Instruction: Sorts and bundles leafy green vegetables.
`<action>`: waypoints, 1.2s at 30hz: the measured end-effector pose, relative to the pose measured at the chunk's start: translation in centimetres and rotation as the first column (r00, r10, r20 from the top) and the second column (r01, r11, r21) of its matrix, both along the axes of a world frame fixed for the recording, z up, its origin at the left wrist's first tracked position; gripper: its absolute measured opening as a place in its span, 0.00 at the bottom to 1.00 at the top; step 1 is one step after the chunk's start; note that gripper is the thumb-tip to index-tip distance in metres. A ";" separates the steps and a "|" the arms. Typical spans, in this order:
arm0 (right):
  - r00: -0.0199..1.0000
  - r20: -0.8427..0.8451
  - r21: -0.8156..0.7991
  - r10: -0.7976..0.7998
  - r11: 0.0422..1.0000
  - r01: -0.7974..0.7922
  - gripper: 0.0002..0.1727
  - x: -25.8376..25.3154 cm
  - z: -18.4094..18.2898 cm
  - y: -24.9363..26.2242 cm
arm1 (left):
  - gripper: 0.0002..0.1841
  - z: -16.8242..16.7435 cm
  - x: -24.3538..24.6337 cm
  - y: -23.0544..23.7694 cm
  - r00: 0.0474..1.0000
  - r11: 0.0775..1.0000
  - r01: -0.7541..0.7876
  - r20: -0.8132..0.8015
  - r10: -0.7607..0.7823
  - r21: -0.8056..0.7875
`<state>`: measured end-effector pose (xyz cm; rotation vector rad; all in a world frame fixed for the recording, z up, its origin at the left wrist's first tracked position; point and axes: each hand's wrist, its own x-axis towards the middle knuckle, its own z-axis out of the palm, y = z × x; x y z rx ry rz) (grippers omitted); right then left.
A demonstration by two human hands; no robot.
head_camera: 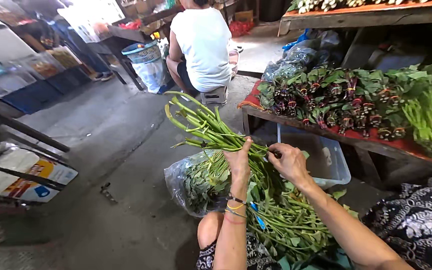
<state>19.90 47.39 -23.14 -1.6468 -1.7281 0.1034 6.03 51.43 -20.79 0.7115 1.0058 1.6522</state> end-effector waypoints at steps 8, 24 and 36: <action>0.914 0.405 0.026 0.023 0.999 -0.037 0.10 -1.6 1.3 0.4 | 0.25 -0.4 0.8 -0.2 0.999 0.987 -0.046 0.020 0.043 0.152; 0.785 -0.559 0.020 0.268 0.951 -0.310 0.10 1.3 4.7 -0.2 | 0.20 0.8 -1.6 0.3 0.991 0.991 0.131 -0.011 -0.131 -0.017; 0.916 0.039 0.344 0.399 0.856 -0.387 0.15 -0.6 6.0 2.9 | 0.27 0.9 0.2 -1.4 0.906 0.918 0.396 -0.154 -0.395 -0.028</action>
